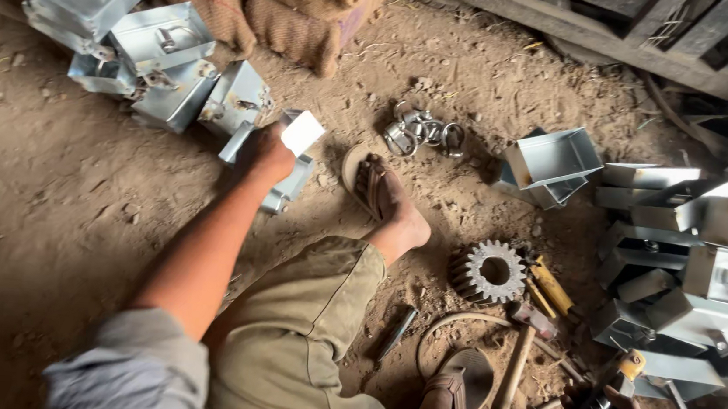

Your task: The person sits on the ground and uses a handheld welding torch to join seams on small rectangular metal boxes. They repeatedly pick up a box, weld its edges, and place it aside, working through a batch of similar metal components.

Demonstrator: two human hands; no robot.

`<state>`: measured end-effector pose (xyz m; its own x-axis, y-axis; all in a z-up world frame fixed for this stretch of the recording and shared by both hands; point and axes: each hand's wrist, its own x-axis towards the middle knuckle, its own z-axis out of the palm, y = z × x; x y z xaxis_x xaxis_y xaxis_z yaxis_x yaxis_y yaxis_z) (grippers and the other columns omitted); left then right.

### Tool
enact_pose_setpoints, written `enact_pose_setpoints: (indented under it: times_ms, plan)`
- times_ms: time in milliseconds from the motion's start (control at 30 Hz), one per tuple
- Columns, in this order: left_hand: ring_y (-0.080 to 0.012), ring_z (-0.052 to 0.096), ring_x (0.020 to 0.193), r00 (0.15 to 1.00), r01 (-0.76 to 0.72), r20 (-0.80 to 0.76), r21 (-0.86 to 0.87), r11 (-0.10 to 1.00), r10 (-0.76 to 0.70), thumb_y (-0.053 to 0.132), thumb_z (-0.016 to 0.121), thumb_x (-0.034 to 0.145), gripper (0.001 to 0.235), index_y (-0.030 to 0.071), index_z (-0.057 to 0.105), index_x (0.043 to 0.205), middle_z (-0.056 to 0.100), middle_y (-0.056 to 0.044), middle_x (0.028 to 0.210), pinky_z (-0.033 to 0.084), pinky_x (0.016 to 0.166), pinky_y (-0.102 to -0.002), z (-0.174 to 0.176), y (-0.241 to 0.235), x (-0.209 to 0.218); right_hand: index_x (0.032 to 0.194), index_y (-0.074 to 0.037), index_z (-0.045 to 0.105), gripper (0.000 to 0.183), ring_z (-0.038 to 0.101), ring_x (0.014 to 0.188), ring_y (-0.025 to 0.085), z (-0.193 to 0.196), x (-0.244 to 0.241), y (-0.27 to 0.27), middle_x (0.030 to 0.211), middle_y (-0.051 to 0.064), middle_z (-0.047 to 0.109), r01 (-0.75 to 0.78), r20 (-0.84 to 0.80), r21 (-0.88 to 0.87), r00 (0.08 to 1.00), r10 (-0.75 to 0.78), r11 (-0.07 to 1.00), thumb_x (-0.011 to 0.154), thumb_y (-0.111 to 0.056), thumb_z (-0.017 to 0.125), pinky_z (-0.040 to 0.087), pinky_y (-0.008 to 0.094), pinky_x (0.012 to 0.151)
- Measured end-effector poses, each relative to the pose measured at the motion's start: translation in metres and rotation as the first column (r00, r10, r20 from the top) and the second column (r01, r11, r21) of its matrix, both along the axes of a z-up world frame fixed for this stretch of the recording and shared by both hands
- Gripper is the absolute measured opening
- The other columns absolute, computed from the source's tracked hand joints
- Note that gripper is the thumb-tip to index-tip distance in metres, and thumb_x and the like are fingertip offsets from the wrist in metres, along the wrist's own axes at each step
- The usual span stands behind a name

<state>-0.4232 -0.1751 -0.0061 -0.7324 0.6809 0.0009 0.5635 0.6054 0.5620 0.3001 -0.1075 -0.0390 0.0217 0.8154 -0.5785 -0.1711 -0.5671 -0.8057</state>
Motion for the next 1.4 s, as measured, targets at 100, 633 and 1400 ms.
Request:
enact_pose_setpoints:
  times_ms: [100,633,1400]
  plan:
    - [-0.0344,0.069,0.103,0.974,0.143,0.151,0.156,0.977,-0.167,0.023,0.054,0.096,0.024,0.006,0.067,0.107,0.073,-0.019,0.11,0.055,0.087,-0.044,0.037,-0.017,0.025,0.124,0.002,0.056,0.044,0.068,0.1,0.036,-0.005,-0.011,0.001,0.104,0.021,0.066,-0.016,-0.023,0.054,1.0,0.017,0.998,0.097,-0.032,0.056,0.056,0.049,0.091]
    - [-0.0402,0.067,0.077,0.788,0.607,-0.008,0.167,0.777,-0.615,0.051,0.046,0.101,0.051,0.008,0.068,0.085,0.068,-0.02,0.078,0.049,0.069,-0.049,0.096,0.07,0.291,0.106,-0.008,0.061,0.031,0.065,0.069,0.027,0.029,-0.025,-0.016,0.083,0.01,0.066,0.095,-0.286,-0.117,0.95,-0.125,0.989,0.088,-0.033,0.063,0.055,0.041,0.061]
    - [-0.0327,0.043,0.142,0.702,0.579,-0.391,-0.174,0.796,-0.596,0.039,0.031,0.107,0.052,0.013,0.055,0.145,0.055,-0.013,0.147,0.013,0.121,-0.06,0.002,0.119,0.407,0.163,-0.009,0.024,0.096,0.062,0.084,0.012,0.059,-0.132,-0.006,0.107,0.007,0.063,-0.13,-0.019,0.262,0.99,0.14,0.956,0.083,-0.018,0.077,0.058,0.027,0.07]
